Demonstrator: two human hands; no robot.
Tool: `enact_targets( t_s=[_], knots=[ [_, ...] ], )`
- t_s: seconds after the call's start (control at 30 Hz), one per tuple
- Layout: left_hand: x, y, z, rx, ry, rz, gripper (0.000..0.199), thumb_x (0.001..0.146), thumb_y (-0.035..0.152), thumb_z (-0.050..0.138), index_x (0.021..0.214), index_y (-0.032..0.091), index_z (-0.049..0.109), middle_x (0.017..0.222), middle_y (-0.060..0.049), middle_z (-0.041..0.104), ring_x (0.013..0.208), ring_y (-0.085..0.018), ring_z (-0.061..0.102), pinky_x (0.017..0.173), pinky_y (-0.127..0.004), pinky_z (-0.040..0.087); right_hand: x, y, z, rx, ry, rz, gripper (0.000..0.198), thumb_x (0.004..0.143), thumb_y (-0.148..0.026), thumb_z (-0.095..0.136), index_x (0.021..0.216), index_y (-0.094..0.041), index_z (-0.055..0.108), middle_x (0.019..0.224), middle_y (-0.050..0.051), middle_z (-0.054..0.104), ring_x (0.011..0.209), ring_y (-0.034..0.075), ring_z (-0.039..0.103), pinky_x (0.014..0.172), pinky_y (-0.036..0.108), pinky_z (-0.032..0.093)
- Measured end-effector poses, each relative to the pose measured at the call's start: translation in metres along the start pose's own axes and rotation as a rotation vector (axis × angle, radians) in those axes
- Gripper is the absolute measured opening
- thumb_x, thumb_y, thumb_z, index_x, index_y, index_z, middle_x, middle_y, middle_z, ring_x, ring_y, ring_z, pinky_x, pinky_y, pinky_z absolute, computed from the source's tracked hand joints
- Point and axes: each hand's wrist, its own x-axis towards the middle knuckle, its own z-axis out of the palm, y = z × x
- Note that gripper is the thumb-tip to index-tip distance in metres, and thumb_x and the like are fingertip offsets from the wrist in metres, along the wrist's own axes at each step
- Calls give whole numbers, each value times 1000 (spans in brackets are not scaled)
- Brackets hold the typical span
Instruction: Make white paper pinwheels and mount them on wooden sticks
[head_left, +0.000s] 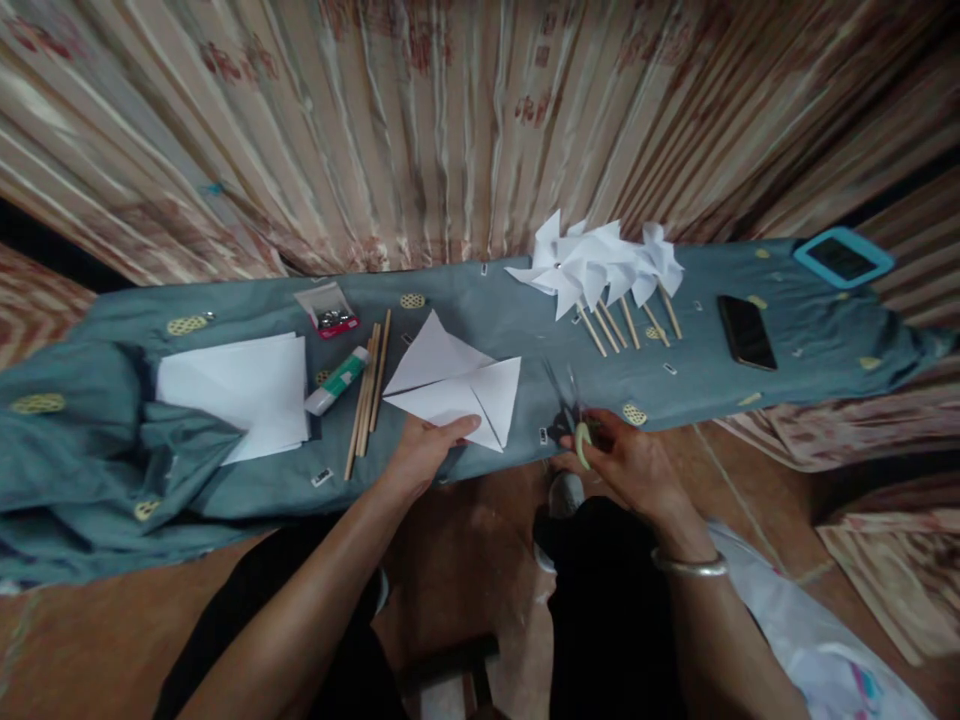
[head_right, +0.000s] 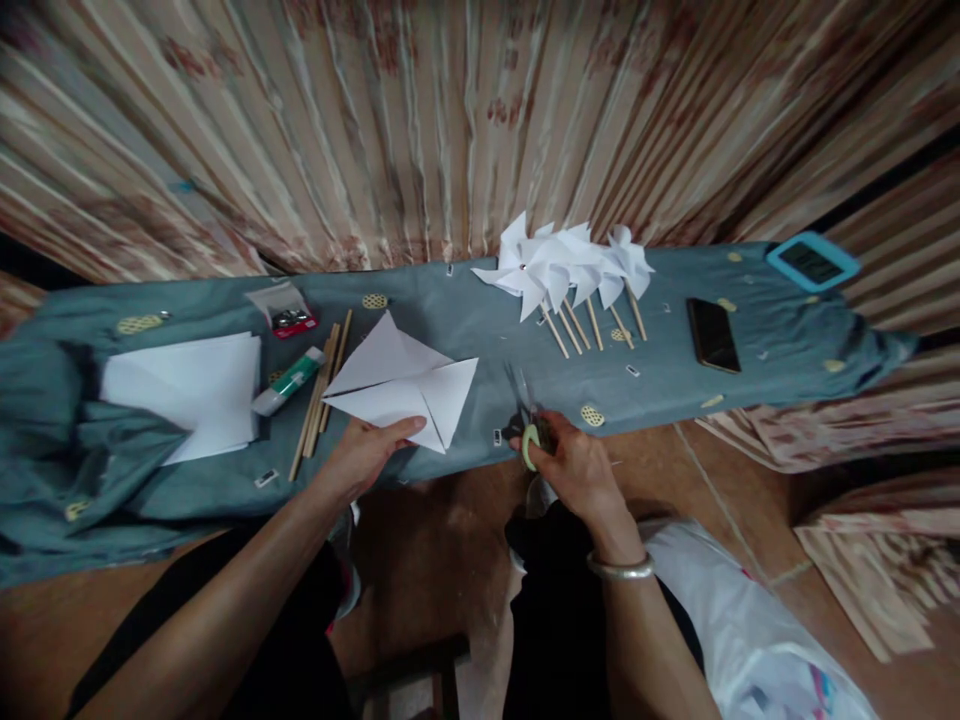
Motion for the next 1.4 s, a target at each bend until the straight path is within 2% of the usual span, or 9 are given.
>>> enact_targets(
  t_s=[0.1,0.27,0.53,0.73,0.87,0.97,1.13,1.3,1.4],
  knots=[
    [-2,-2,6,30,-32,-22,34,48,24,83,78,16,68,83,-5,72,71,-19,65,62,-30,53,7,-8,2,-256,129,58,47,84,-39,59,123,-14,56,84,10,73,73,25,68,62,32,47],
    [-1,-5,14,37,-120,-52,30,48,24,84,70,14,68,71,-4,71,60,-14,61,55,-24,50,22,-17,8,-416,208,-26,50,88,-31,52,131,-5,46,88,16,73,77,28,69,66,33,47],
    [-9,2,11,-218,-190,-125,34,50,22,86,76,13,67,86,-6,73,79,-18,67,74,-31,56,41,-27,14,-535,208,3,48,88,-27,53,128,-1,46,85,20,71,78,30,67,66,35,43],
    [-24,-1,-12,-241,-198,-207,34,48,23,88,55,14,56,60,2,65,69,-15,67,79,-34,58,42,-22,12,-576,241,-5,29,88,-27,56,112,-10,60,90,18,71,81,29,66,68,34,44],
    [-40,-1,-27,-54,-305,-313,41,53,39,87,79,12,69,78,-6,73,76,-21,72,64,-28,57,42,-18,11,-549,305,-62,25,90,-28,53,104,-12,66,95,19,71,86,32,64,74,40,46],
    [-49,-1,-35,77,-408,-361,41,60,46,81,81,12,70,69,-7,72,60,-18,69,50,-22,50,40,-26,17,-433,336,-194,33,95,-28,42,111,-10,65,108,19,69,99,32,61,87,42,47],
    [-47,-2,-45,247,-365,-22,29,76,42,68,86,15,71,62,-2,68,51,-13,63,51,-24,50,34,-57,50,-282,197,-471,46,99,-33,33,134,-9,50,136,16,55,127,26,49,105,39,40],
    [-32,-2,-53,728,-217,660,21,85,25,58,100,20,71,103,-7,71,98,-21,65,92,-39,51,32,-76,79,-336,89,-526,57,97,-45,39,145,-14,38,150,15,39,141,31,30,109,48,34],
    [-26,-7,-56,909,-225,879,27,86,20,56,111,19,66,116,-10,66,111,-23,59,99,-44,48,34,-77,87,-370,80,-520,58,97,-45,39,144,-12,39,151,17,38,141,33,29,109,49,32]
  ],
)
